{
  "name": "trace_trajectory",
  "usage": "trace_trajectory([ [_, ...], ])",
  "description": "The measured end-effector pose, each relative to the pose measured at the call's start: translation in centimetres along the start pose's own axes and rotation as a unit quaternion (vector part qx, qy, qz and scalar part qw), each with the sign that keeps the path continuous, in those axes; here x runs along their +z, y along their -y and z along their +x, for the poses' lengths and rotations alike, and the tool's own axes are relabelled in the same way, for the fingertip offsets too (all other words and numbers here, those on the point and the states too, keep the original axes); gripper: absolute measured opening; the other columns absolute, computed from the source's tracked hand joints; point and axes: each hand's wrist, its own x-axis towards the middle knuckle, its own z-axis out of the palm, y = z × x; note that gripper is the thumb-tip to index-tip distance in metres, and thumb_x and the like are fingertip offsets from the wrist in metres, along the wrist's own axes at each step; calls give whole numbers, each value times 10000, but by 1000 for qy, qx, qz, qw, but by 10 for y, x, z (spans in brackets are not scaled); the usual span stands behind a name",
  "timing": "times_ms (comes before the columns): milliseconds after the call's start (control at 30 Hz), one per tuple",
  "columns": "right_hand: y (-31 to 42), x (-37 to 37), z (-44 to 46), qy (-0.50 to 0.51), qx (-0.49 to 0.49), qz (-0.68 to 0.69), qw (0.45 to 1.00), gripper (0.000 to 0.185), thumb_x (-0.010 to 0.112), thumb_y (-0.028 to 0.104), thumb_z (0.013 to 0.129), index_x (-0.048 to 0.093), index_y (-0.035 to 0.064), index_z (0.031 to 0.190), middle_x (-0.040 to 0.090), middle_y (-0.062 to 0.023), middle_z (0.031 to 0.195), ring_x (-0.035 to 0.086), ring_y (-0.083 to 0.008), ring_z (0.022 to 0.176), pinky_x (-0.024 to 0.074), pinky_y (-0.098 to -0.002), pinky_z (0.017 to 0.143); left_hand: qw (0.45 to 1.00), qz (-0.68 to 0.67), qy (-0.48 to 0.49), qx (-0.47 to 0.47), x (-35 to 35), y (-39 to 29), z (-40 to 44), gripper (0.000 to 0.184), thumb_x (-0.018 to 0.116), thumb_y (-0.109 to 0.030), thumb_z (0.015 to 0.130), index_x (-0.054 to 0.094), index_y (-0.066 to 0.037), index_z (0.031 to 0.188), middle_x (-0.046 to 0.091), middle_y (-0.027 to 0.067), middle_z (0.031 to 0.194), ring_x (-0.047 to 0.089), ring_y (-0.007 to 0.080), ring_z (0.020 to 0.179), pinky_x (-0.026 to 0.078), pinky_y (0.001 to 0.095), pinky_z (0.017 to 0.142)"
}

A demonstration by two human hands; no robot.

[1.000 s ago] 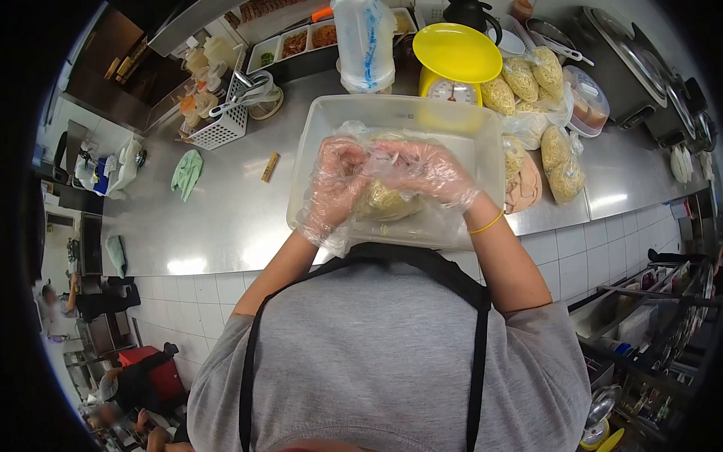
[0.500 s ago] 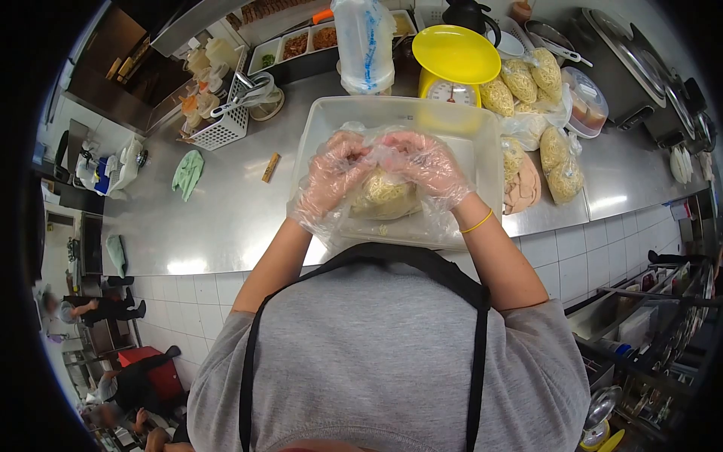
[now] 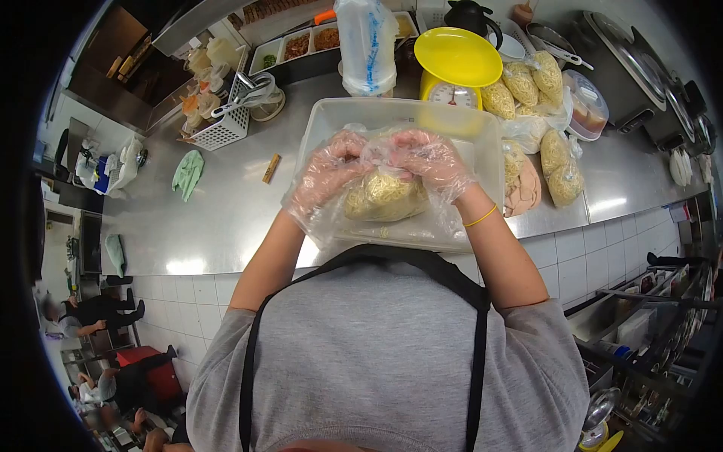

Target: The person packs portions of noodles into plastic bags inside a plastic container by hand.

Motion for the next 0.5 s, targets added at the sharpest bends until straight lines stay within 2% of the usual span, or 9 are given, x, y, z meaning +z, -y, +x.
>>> trace_trajectory([
  [33,-4,0,2,-7,-29,11,999,207,627,58,762,560,57,958,573,-27,948,556,-92,794,461,-195,594,1000,0,0,0,3,-1,0,112,643,-69,739,570,-20,807,540,41,844,521,134,788,433,253,715],
  [167,-5,3,2,-43,-36,4,998,257,625,26,754,545,43,997,561,-48,1003,558,-113,830,483,-226,664,996,73,-44,14,10,-6,1,100,641,-58,728,563,-22,778,528,51,814,513,138,753,435,257,674],
  [233,4,6,-5,9,-40,-52,998,305,665,121,743,558,53,1021,576,-9,904,550,-74,790,463,-209,641,994,91,-49,31,11,-8,1,99,639,-59,730,561,-19,776,524,53,799,511,135,745,435,258,663],
  [367,2,11,-14,49,-91,-18,994,284,657,114,745,580,34,1006,575,-22,907,546,-79,775,458,-211,656,992,103,-72,2,18,-12,3,126,651,-62,716,556,-12,782,509,58,772,511,145,698,437,258,635],
  [433,3,13,-17,-1,-139,-117,983,245,635,106,759,599,22,986,577,-27,942,547,-87,795,459,-213,670,991,106,-78,-5,20,-8,3,140,658,-65,708,556,-9,787,505,59,766,510,152,681,438,258,624],
  [467,3,13,-17,-3,-140,-117,983,245,635,106,759,599,22,986,577,-27,942,547,-87,795,459,-213,670,992,110,-64,10,18,-5,4,146,657,-62,703,556,-8,794,508,61,771,515,160,675,440,264,617],
  [500,4,13,-16,-31,-90,-116,989,219,623,96,767,604,21,972,579,-25,958,548,-88,815,464,-213,672,992,114,-51,25,16,-5,5,153,657,-58,698,556,-7,801,511,64,776,520,168,669,442,269,609],
])
